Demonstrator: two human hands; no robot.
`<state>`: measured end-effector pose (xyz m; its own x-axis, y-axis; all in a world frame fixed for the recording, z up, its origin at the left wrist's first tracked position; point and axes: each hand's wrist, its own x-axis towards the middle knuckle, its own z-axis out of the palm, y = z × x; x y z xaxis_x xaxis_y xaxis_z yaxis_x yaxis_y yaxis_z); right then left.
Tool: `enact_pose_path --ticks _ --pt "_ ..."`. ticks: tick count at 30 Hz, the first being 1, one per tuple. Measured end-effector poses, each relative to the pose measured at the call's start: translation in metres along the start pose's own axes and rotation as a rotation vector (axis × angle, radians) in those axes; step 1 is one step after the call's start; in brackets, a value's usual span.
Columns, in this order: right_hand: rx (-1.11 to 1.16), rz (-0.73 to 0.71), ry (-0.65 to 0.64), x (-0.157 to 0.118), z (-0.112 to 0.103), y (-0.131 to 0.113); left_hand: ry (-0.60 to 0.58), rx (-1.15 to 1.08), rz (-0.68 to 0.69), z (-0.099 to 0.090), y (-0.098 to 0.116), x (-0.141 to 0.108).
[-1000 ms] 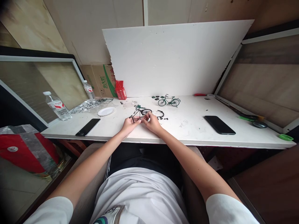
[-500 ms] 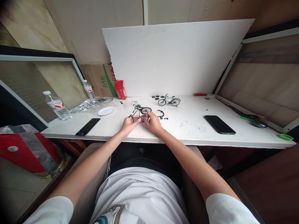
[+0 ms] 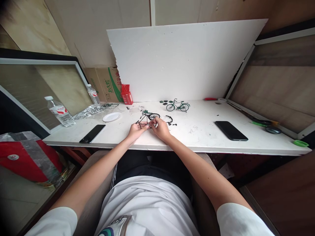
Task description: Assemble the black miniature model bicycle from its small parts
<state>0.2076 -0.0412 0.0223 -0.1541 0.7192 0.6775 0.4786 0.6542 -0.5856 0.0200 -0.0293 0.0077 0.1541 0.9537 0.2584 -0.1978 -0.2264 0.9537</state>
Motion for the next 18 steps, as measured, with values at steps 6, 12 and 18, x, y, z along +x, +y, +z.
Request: enact_pose_path --ticks 6,12,18 --pt "0.021 -0.016 -0.008 -0.001 -0.001 -0.007 0.053 0.070 0.082 0.000 0.003 -0.002" --pt "0.070 -0.024 -0.026 -0.001 -0.002 -0.013 0.004 0.073 0.056 -0.002 0.002 0.000" --pt "0.087 -0.033 -0.018 -0.001 -0.003 -0.015 -0.006 0.042 0.003 -0.002 0.002 -0.001"
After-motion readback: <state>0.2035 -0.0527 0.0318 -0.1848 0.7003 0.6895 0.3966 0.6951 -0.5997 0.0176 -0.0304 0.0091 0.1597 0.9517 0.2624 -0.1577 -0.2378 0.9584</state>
